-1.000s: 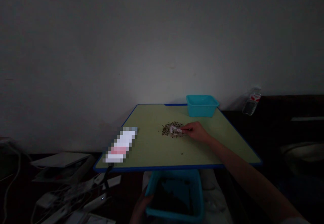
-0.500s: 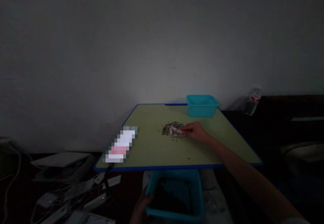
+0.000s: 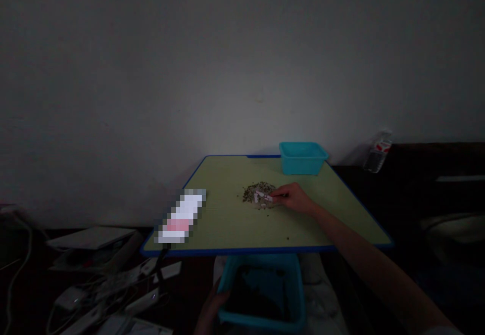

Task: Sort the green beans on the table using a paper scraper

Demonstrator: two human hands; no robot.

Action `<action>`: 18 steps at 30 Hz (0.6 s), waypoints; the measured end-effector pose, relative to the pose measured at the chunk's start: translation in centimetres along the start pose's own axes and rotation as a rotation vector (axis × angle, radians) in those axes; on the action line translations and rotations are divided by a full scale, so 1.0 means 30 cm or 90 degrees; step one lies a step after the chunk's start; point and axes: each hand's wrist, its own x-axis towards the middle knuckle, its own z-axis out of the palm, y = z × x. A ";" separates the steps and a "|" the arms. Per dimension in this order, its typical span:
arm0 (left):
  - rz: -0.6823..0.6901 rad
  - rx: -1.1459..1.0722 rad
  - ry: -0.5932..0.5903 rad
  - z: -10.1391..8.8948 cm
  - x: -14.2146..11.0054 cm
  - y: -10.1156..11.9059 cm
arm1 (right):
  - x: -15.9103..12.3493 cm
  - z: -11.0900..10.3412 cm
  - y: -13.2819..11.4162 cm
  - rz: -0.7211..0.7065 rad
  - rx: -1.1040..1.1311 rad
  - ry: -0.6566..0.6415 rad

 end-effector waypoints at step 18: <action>-0.003 0.047 0.028 0.024 -0.017 0.037 | -0.001 -0.004 0.002 0.000 0.018 -0.033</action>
